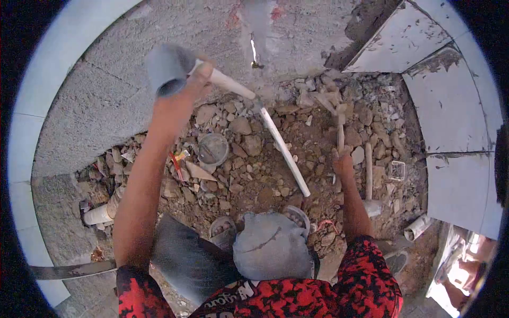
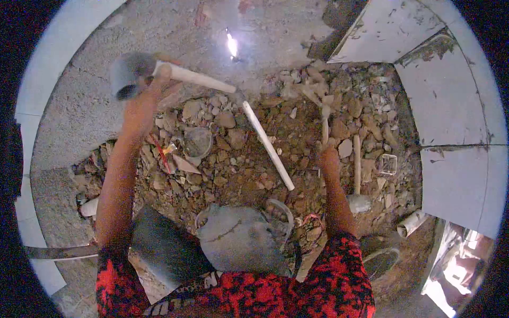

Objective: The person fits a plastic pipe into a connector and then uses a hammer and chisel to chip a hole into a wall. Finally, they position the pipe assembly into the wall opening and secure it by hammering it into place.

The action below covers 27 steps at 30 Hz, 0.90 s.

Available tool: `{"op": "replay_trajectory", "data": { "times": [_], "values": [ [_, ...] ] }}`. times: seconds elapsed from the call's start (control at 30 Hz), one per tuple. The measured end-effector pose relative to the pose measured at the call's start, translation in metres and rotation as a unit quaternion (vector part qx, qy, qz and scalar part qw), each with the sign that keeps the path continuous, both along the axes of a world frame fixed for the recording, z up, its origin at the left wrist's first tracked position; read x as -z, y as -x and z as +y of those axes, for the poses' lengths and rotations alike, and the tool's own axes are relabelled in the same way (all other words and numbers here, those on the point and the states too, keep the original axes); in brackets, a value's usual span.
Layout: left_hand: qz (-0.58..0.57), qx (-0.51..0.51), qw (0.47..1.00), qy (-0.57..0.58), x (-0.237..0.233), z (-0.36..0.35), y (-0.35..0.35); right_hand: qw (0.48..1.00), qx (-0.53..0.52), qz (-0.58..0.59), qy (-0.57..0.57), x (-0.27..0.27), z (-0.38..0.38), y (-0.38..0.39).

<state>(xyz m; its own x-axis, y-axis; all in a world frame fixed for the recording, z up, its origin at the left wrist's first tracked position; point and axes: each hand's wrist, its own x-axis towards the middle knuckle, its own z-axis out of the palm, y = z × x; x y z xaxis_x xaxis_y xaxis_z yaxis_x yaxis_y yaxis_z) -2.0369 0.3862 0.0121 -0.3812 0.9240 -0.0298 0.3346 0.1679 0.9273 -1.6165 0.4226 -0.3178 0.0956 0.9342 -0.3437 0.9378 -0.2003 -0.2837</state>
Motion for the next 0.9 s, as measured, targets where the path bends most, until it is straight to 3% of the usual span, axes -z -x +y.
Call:
{"op": "replay_trajectory", "data": {
  "times": [0.07, 0.13, 0.2, 0.27, 0.33, 0.4, 0.43, 0.47, 0.5, 0.6, 0.63, 0.67, 0.73, 0.8, 0.83, 0.9],
  "values": [
    [0.002, -0.012, 1.0, 0.024, 0.003, 0.0, -0.002, 0.998, -0.055, -0.011, -0.022, -0.018, -0.006, 0.006],
    [-0.014, -0.002, 0.999, -0.044, 0.007, -0.004, -0.002, 0.992, -0.116, -0.022, -0.05, -0.051, -0.005, 0.03],
    [-0.029, -0.025, 0.999, -0.017, 0.003, -0.015, -0.003, 0.955, -0.04, 0.245, -0.165, -0.091, -0.019, 0.073],
    [-0.046, -0.052, 0.997, 0.016, 0.001, -0.026, -0.002, 0.931, -0.134, 0.265, -0.213, -0.11, -0.007, 0.108],
    [0.078, -0.045, 0.996, 0.006, -0.004, -0.036, 0.003, 0.905, -0.197, 0.26, -0.272, -0.126, 0.022, 0.14],
    [0.126, -0.054, 0.99, 0.009, -0.01, -0.05, 0.006, 0.901, -0.189, 0.289, -0.263, -0.186, 0.033, 0.165],
    [0.076, -0.063, 0.995, -0.016, -0.012, -0.059, 0.007, 0.897, -0.18, 0.316, -0.252, -0.202, 0.036, 0.172],
    [0.026, -0.075, 0.996, -0.044, -0.013, -0.064, 0.009, 0.896, -0.186, 0.318, -0.249, -0.197, 0.04, 0.173],
    [0.026, -0.083, 0.995, -0.045, -0.014, -0.066, 0.011, 0.856, -0.21, 0.367, -0.297, -0.186, 0.046, 0.171],
    [0.014, -0.126, 0.992, -0.01, -0.017, -0.077, 0.013, 0.757, -0.119, 0.556, -0.322, -0.079, 0.058, 0.186],
    [0.012, -0.138, 0.99, -0.004, -0.019, -0.079, 0.013, 0.841, -0.22, 0.391, -0.302, -0.066, 0.064, 0.185],
    [0.01, -0.147, 0.989, 0.0, -0.021, -0.08, 0.012, 0.887, -0.309, 0.207, -0.273, -0.047, 0.072, 0.184],
    [0.044, -0.148, 0.988, -0.006, -0.014, -0.082, 0.01, 0.967, -0.238, 0.082, -0.044, -0.002, 0.075, 0.176],
    [0.086, -0.159, 0.983, -0.02, -0.015, -0.079, 0.016, 0.938, -0.325, 0.075, -0.096, -0.043, 0.06, 0.17],
    [0.042, -0.128, 0.99, -0.029, -0.017, -0.076, 0.015, 0.924, -0.358, 0.07, -0.113, -0.068, 0.052, 0.168],
    [-0.011, -0.102, 0.995, -0.019, -0.011, -0.076, 0.011, 0.954, -0.136, 0.254, -0.085, -0.115, 0.028, 0.164]
  ]
}}
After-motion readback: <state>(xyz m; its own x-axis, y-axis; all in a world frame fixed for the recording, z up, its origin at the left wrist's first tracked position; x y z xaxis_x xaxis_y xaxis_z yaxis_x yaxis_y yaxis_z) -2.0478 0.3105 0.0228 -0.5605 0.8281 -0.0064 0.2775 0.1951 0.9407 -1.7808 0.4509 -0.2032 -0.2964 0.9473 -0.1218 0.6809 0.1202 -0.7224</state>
